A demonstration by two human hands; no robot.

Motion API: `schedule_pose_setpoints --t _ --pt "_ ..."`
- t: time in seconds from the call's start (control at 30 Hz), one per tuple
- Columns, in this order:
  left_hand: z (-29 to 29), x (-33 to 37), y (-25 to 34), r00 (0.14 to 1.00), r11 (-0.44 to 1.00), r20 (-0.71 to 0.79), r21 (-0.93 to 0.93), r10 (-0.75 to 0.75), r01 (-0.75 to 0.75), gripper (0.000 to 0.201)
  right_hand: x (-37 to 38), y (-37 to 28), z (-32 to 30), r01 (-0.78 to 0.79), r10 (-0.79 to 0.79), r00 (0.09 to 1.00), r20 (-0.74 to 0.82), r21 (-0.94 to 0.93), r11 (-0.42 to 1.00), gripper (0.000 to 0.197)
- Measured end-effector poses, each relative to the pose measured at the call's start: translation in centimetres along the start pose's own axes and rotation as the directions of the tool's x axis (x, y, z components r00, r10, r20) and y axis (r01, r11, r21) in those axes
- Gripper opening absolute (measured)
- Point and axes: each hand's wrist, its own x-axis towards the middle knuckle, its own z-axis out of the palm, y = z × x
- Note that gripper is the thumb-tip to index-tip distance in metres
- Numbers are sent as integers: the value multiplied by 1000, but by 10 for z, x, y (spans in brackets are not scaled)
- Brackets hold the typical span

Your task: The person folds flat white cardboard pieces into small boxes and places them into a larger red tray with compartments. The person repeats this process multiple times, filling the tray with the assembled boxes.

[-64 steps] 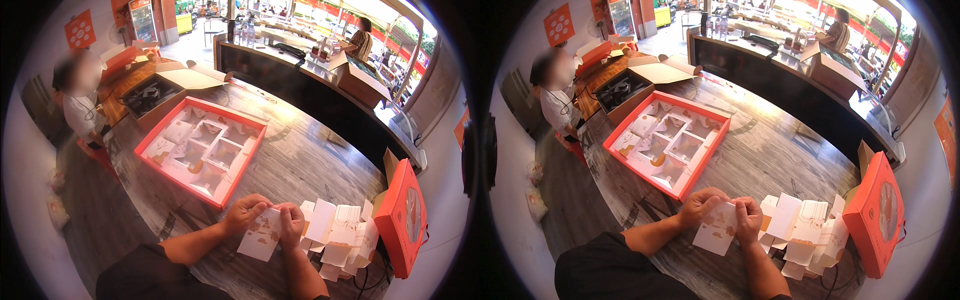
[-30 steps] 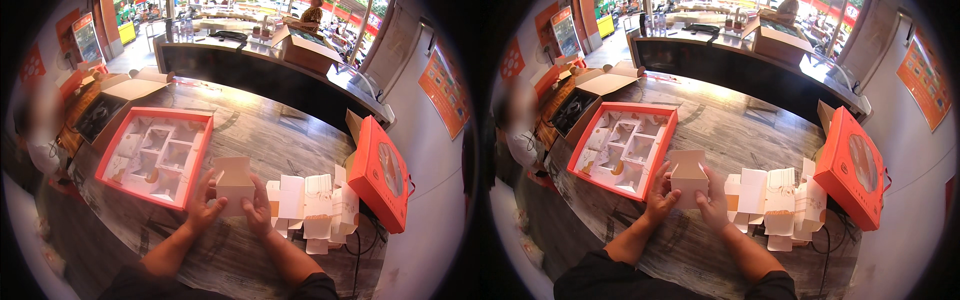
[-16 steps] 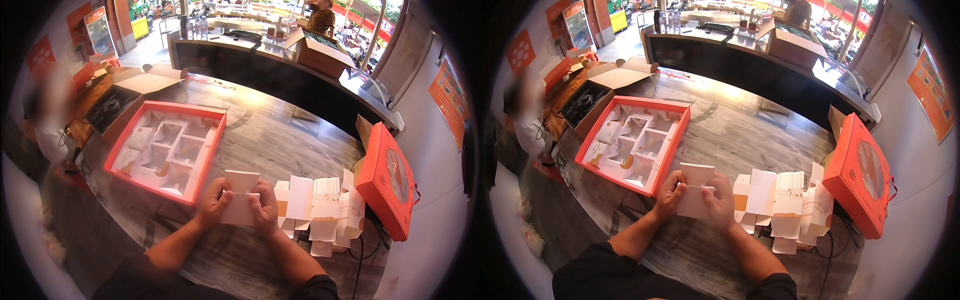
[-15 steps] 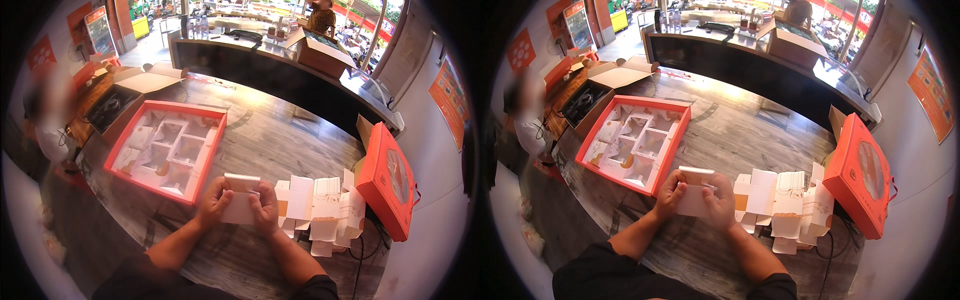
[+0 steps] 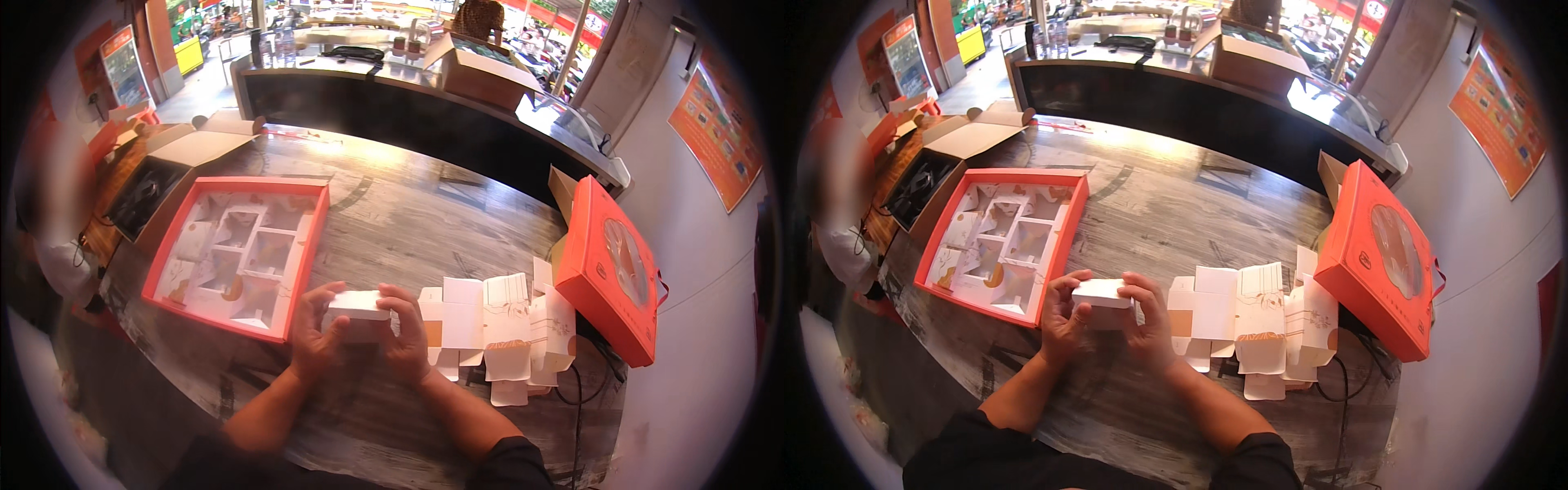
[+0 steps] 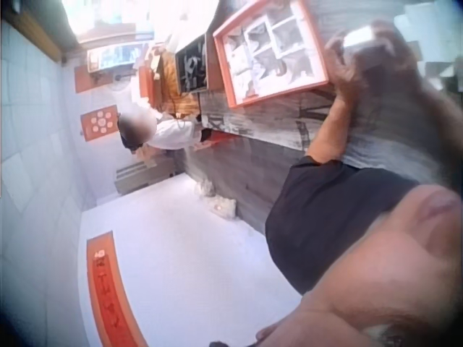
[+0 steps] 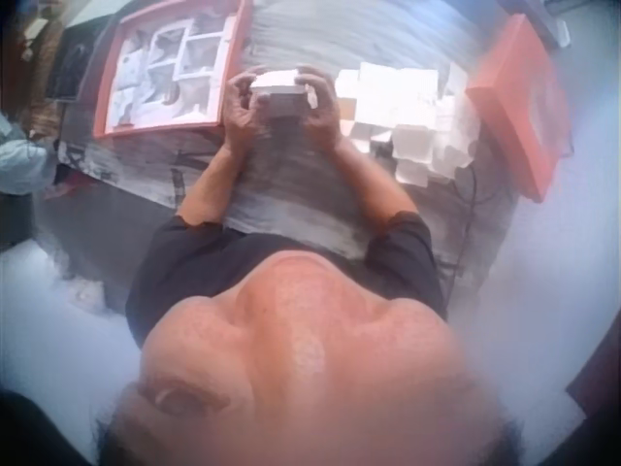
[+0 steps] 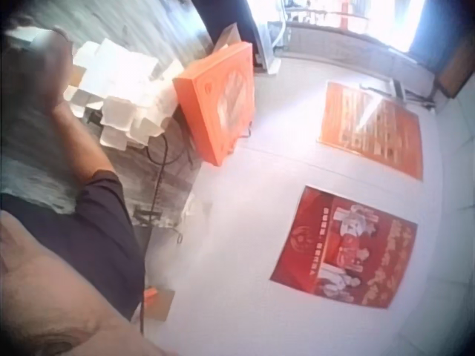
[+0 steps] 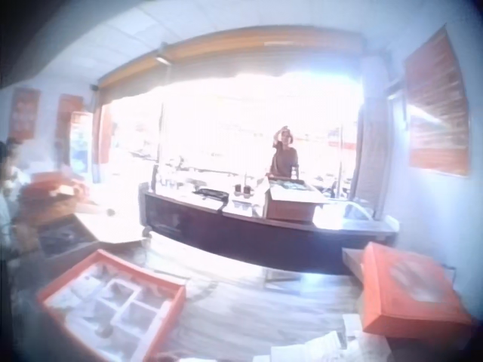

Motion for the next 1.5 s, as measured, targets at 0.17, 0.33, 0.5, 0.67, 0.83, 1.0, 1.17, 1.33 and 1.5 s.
schedule_pose_setpoints --t 0.17,0.33,0.5,0.67,0.83,1.0,1.17,1.33,1.5 --pt "2 6 6 997 995 61 93 41 -46 34 3 -9 -4 -19 19 1000 6 0 1000 31" --pt "1 4 9 999 998 49 62 -2 -1 33 3 -9 -4 -26 25 1000 12 15 1000 24" --pt "-1 4 10 997 998 73 60 -29 25 33 2 -4 -3 -28 28 1000 6 32 999 18" --pt "-2 4 10 993 995 77 -34 -88 90 34 2 -3 -1 -19 19 1000 -11 23 1000 16" --pt "-2 5 11 989 991 95 -65 -112 119 35 2 -6 -2 -38 40 999 -30 75 996 14" --pt "0 6 12 990 985 90 -126 -107 118 35 2 -5 -3 -29 29 999 -15 42 999 13" --pt "-2 7 12 989 980 84 -152 -119 131 31 3 -6 -4 -36 36 999 6 21 999 12" --pt "-4 7 7 989 969 61 -200 -134 143 23 2 -5 -3 -65 64 998 19 43 997 9" --pt "-1 6 7 985 963 38 -207 -168 172 21 0 -3 -4 -92 92 996 19 49 994 8"
